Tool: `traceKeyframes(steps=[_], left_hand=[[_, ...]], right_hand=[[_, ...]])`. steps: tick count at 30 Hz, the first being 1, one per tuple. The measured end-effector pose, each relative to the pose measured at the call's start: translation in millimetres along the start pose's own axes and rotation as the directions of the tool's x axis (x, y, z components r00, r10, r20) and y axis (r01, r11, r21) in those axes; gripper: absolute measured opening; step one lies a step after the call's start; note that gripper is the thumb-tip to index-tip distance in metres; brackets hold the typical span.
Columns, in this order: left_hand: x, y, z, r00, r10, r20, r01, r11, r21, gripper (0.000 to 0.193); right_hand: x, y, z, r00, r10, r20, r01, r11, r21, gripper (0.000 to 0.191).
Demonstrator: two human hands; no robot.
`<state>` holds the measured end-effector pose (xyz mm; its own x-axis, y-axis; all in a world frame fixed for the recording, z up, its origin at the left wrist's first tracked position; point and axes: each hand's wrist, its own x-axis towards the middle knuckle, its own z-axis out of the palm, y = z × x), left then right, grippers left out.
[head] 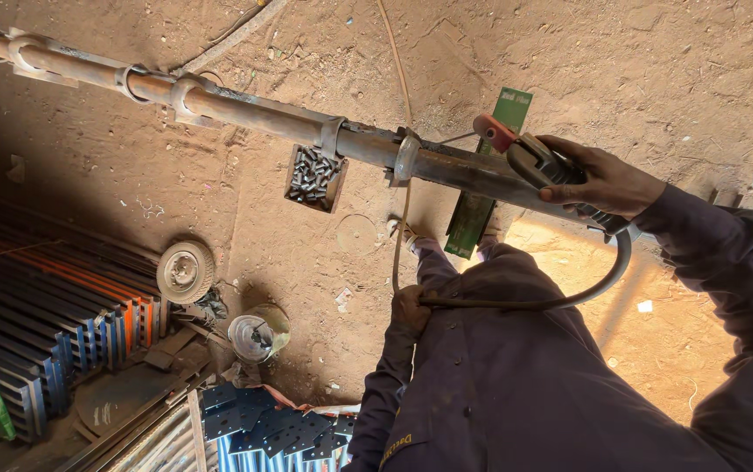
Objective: The person welds multiple metal pipe joints using a handheld welding torch. They repeatedly position the torch at different joints along a long pipe assembly, weld each joint, and reposition the pipe as needed.
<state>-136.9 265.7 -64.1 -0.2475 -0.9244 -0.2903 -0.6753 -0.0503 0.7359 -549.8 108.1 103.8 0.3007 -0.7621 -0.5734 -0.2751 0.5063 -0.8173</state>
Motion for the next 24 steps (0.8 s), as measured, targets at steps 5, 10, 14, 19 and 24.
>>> traceKeyframes(steps=[5, 10, 14, 19, 24], left_hand=[[-3, -5, 0, 0.999, 0.044, 0.018, -0.043, 0.996, -0.073, 0.024], [-5, -11, 3, 0.999, 0.033, 0.001, -0.033, 0.999, -0.022, 0.037], [-5, -12, 3, 1.0, 0.025, -0.001, -0.025, 0.999, 0.022, 0.041], [-6, -10, 2, 0.999, -0.037, 0.025, 0.038, 0.999, -0.022, 0.04], [-10, -13, 4, 1.0, -0.018, 0.024, 0.019, 1.0, -0.02, 0.041]], right_hand=[[1, -5, 3, 0.997, 0.07, -0.015, -0.07, 0.997, -0.01, 0.096], [0, -6, 5, 1.0, 0.01, -0.003, -0.01, 0.999, 0.052, 0.095], [-1, -7, 8, 0.998, 0.064, -0.01, -0.063, 0.996, 0.058, 0.098], [1, -11, 8, 0.997, 0.077, -0.032, -0.077, 0.997, -0.007, 0.098], [-3, -16, 12, 0.995, 0.091, -0.038, -0.091, 0.996, 0.013, 0.097]])
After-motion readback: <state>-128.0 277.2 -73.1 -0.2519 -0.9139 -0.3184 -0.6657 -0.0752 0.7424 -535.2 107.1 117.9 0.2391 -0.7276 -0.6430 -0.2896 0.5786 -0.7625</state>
